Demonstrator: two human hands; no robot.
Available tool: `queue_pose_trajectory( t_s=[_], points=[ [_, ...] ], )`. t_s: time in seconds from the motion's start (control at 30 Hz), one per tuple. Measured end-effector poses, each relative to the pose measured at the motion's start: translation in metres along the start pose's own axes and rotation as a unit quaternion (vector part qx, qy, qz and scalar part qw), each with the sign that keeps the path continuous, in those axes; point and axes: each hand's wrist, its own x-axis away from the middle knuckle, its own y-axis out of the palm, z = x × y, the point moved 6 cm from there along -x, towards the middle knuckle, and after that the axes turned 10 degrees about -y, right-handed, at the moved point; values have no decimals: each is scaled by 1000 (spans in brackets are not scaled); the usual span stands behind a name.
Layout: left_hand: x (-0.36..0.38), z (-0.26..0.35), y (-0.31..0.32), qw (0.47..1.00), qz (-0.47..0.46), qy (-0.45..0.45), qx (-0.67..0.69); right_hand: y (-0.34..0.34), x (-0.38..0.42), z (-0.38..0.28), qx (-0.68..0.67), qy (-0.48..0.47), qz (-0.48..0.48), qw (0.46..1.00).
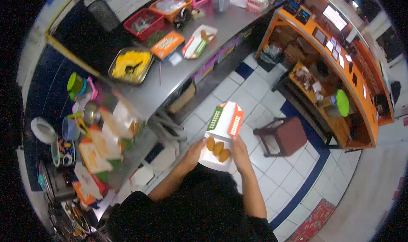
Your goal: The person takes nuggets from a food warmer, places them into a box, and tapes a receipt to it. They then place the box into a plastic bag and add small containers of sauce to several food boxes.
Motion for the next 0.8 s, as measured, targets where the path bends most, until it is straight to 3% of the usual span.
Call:
queue_pose_trajectory(
  t_s=[0.07, 0.1, 0.17, 0.2, 0.27, 0.3, 0.37, 0.43, 0.47, 0.5, 0.57, 0.6, 0.67, 0.7, 0.8],
  points=[
    [-77, 37, 1, 999, 12, 31, -3, -24, -57, -24, -87, 48, 38, 994],
    [-109, 53, 4, 998, 29, 58, 2, -47, -89, -24, -57, 30, 102, 993],
    [-170, 104, 12, 996, 75, 35, 16, -99, -156, -27, -57, -17, 141, 988],
    [-200, 134, 16, 992, 77, 82, 54, -104, -183, -63, -49, -22, 179, 982],
    [-256, 191, 24, 984, 85, 133, 85, -149, -264, -73, -16, -72, 129, 989],
    [-282, 220, 20, 975, 145, 155, 60, -155, -309, -87, 25, -107, 86, 990],
    [-336, 261, 14, 960, 210, 183, 31, -116, -396, -149, 6, -142, 81, 987],
    [-396, 288, -3, 926, 280, 244, 59, -53, -491, -200, 21, -198, -47, 979],
    [-397, 319, -1, 902, 355, 245, -2, -20, -541, -214, 82, -244, -144, 955],
    [-419, 329, -5, 896, 367, 250, 8, 13, -584, -224, 144, -287, -242, 915],
    [-455, 342, -19, 865, 443, 237, -2, 71, -673, -207, 119, -258, -307, 908],
    [-459, 362, -19, 887, 403, 225, 21, 88, -708, -196, 117, -253, -333, 901],
    [-488, 373, -33, 858, 468, 211, -27, 114, -773, -170, 205, -231, -269, 912],
    [-494, 373, -34, 838, 506, 188, -78, 121, -787, -150, 199, -218, -290, 910],
    [-509, 403, -40, 839, 530, 106, -67, 103, -827, -149, 315, -464, -130, 818]
  ],
)
